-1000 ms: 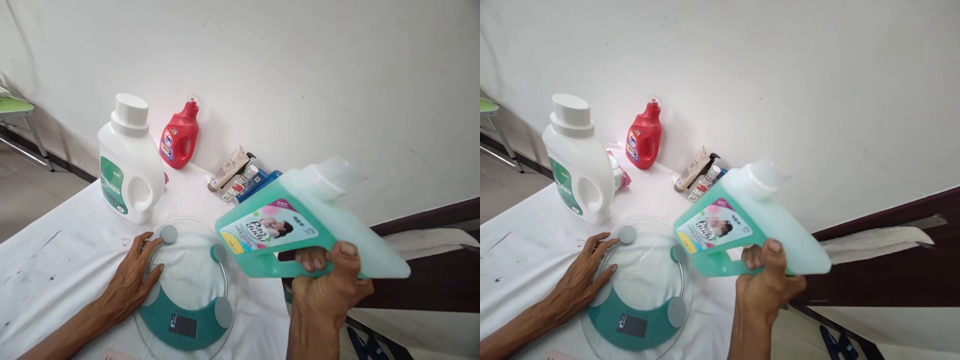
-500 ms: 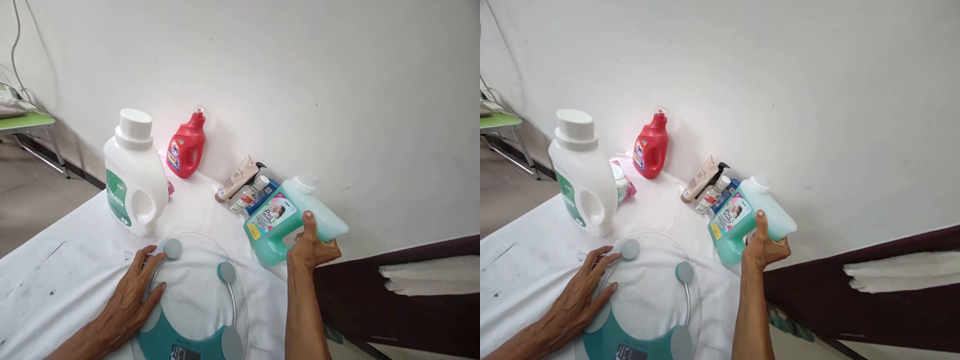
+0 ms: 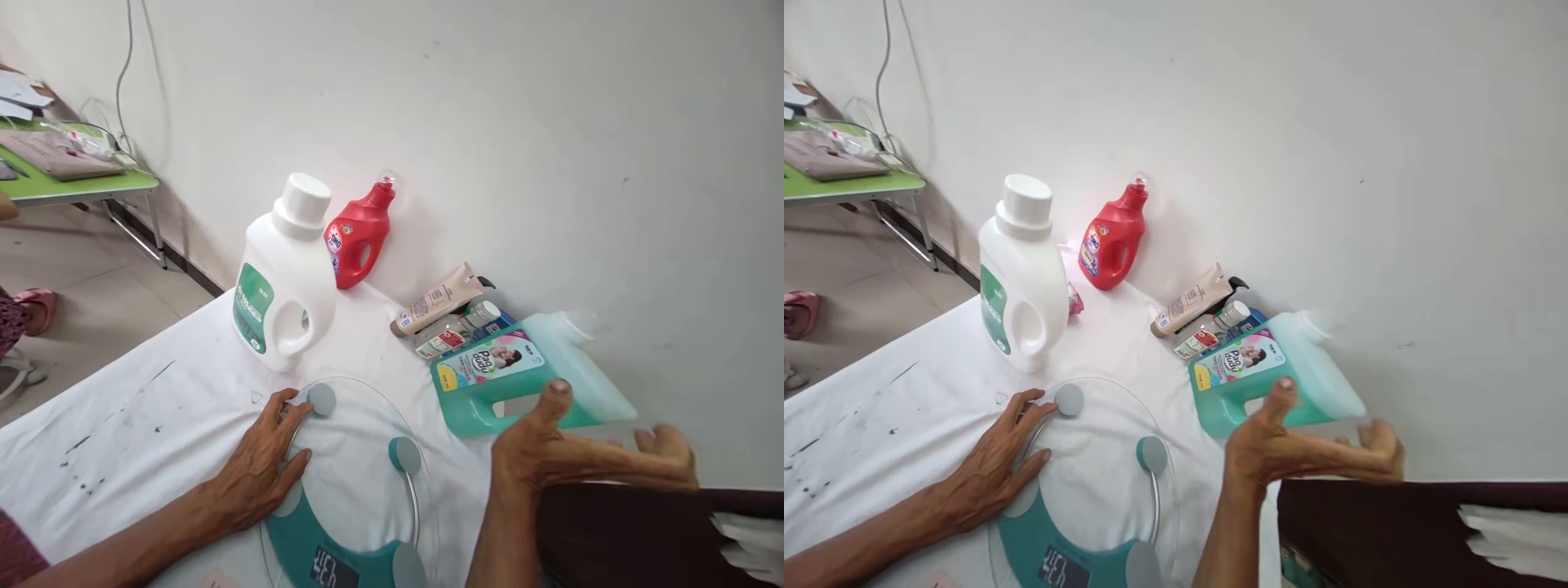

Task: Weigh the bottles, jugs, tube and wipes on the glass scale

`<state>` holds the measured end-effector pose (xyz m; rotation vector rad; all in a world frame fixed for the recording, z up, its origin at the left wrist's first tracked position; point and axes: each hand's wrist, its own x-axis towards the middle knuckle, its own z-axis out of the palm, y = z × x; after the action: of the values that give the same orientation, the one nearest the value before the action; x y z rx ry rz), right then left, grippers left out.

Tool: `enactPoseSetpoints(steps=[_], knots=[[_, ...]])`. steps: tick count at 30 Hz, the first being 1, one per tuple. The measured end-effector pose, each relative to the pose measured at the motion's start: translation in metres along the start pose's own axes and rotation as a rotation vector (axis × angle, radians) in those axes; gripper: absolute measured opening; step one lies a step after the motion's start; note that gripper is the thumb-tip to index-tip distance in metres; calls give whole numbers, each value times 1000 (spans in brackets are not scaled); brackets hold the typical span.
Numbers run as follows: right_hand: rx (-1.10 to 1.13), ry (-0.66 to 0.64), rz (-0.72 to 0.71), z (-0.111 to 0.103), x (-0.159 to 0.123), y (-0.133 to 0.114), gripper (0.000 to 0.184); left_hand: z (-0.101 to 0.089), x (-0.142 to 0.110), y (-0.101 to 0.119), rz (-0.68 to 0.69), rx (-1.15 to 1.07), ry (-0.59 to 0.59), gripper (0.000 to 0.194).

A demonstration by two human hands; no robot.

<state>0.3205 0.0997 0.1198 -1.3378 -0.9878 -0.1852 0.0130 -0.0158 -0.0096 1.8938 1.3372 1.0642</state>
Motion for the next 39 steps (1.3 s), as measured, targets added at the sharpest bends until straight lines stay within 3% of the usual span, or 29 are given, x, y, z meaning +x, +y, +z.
enactPoseSetpoints(steps=[1,2,4,5,9,13,22,24,28,33,39], knots=[[-12,60,-94,8,-13,-17,59,0,0,0,8,-3,-7,55],[23,-46,-113,18,-27,-34,55,-1,1,0,14,-3,-11,56],[243,-458,26,45,-57,-67,51,-2,2,1,17,-1,-10,55],[346,-583,91,59,-71,-82,55,-3,2,2,17,-1,-9,55],[575,-910,301,104,-117,-123,59,-7,4,5,33,-20,-9,55],[616,-951,451,128,-140,-138,43,-7,6,6,27,-50,-7,57],[634,-735,647,150,-136,-154,45,-5,5,5,5,-69,-47,59],[645,-681,642,145,-127,-159,45,-6,5,4,18,-67,-49,58],[655,-600,484,114,-101,-165,44,-8,5,3,44,-62,-56,56],[592,-490,393,49,-72,-166,55,-8,6,2,39,-47,-52,52],[438,-302,436,-28,-74,-148,55,-9,7,0,53,-19,-54,50]])
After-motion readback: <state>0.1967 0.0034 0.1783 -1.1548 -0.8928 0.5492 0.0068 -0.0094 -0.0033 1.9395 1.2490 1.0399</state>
